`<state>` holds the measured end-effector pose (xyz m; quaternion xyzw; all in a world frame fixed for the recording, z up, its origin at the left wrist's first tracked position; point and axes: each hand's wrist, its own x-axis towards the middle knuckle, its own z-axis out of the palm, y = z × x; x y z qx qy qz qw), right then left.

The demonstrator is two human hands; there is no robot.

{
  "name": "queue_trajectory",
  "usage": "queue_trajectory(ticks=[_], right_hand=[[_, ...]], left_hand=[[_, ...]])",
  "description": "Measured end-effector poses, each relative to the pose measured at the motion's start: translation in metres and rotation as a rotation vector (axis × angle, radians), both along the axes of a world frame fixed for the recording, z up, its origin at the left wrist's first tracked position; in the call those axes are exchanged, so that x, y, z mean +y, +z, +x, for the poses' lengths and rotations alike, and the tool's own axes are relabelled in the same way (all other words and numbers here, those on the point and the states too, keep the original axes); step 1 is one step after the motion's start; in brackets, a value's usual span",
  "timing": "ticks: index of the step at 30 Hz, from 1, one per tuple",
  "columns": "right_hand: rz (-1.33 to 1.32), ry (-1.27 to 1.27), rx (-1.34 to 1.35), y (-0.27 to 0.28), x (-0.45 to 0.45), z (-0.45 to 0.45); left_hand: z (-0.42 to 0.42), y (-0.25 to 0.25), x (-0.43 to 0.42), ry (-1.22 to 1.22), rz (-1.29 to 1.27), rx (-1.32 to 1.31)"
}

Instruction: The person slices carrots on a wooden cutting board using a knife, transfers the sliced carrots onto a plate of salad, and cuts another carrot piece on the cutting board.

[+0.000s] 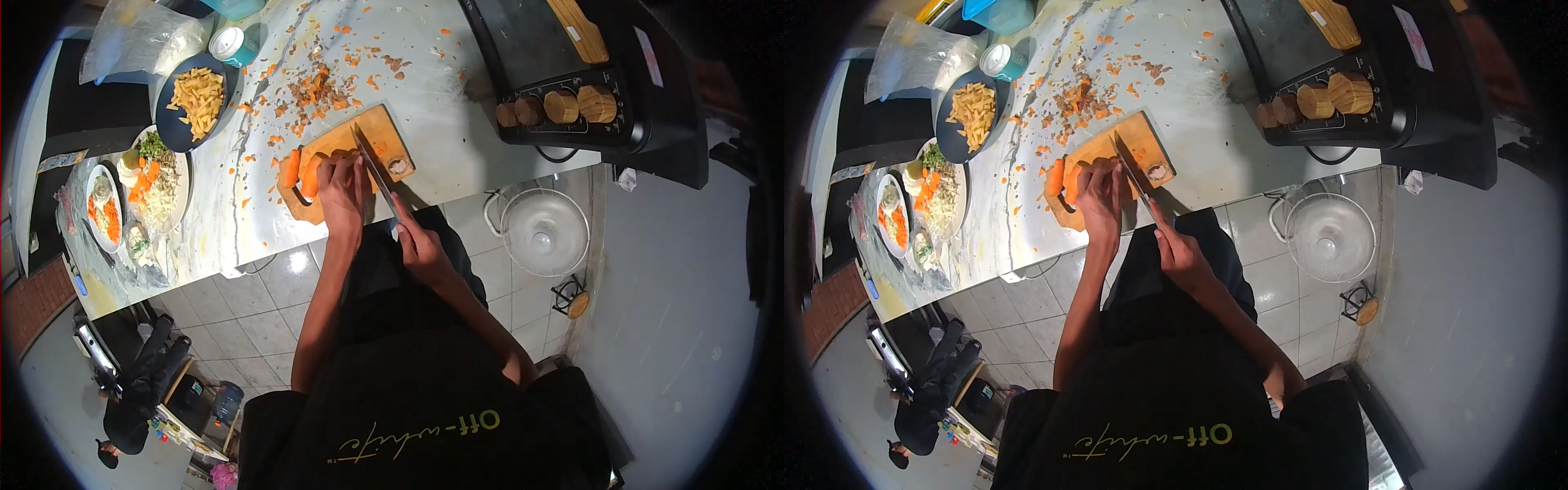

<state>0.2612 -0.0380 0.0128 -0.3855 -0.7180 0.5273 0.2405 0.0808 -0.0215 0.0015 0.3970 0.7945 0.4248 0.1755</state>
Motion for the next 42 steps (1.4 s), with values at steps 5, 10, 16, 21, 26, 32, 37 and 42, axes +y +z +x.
queue_trajectory(ticks=[5, 10, 16, 21, 26, 32, 37, 42], right_hand=[[-0.098, 0.039, -0.073, 0.011, 0.005, 0.005], [0.024, 0.025, -0.014, 0.003, 0.004, 0.003], [-0.189, 0.041, -0.086, 0.018, 0.008, 0.003], [-0.083, 0.031, -0.065, 0.008, 0.0, 0.003], [0.27, -0.011, -0.074, -0.002, -0.001, -0.004], [0.412, -0.017, -0.132, 0.001, -0.005, -0.006], [0.397, 0.022, -0.137, -0.002, -0.007, -0.005], [0.546, 0.04, -0.227, -0.006, -0.009, -0.005]], left_hand=[[-0.001, 0.004, 0.002, -0.01, -0.025, -0.01], [-0.003, -0.001, 0.001, -0.037, 0.015, 0.027], [-0.004, -0.004, 0.0, -0.037, 0.01, 0.031], [-0.004, -0.007, 0.0, -0.04, 0.019, 0.031], [-0.003, -0.001, -0.004, -0.076, 0.003, 0.068], [-0.001, 0.001, -0.013, -0.086, 0.066, 0.163], [-0.004, -0.004, -0.014, -0.075, 0.049, 0.075], [-0.003, 0.002, -0.004, -0.072, 0.002, 0.117]])
